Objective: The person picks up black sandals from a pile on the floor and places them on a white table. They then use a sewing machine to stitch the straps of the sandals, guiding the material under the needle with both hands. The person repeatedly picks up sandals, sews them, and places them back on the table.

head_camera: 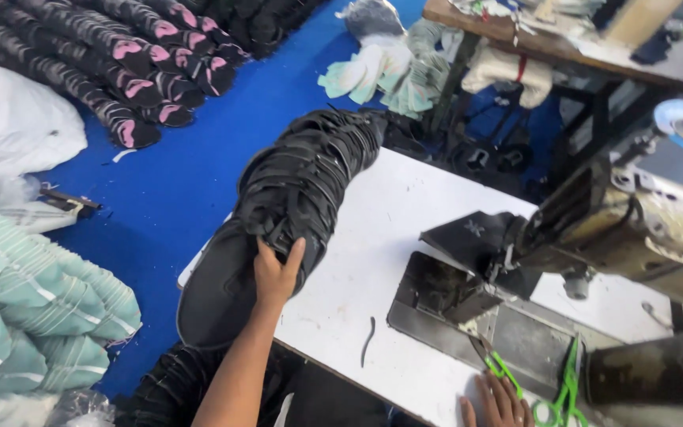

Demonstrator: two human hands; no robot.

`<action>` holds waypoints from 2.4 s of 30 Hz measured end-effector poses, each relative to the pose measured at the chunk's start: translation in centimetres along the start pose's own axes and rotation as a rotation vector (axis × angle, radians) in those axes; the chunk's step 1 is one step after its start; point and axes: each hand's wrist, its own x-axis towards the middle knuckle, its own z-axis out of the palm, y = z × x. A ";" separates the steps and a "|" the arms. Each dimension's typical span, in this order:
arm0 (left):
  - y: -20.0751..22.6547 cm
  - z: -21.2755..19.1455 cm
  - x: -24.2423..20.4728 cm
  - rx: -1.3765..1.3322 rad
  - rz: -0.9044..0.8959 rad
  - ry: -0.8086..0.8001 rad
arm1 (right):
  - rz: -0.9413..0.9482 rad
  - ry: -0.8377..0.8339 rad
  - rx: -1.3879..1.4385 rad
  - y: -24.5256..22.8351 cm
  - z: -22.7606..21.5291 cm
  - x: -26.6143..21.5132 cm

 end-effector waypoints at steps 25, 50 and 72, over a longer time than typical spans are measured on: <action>2.1 1.6 -8.9 0.294 0.388 -0.278 | -0.013 0.049 0.120 -5.3 -8.6 2.0; -6.5 10.4 -10.1 0.795 0.212 -0.578 | 0.027 0.233 0.204 4.5 5.3 5.3; -0.8 7.5 -10.3 0.632 0.267 -0.583 | 0.309 -0.176 0.681 -4.3 -10.2 6.6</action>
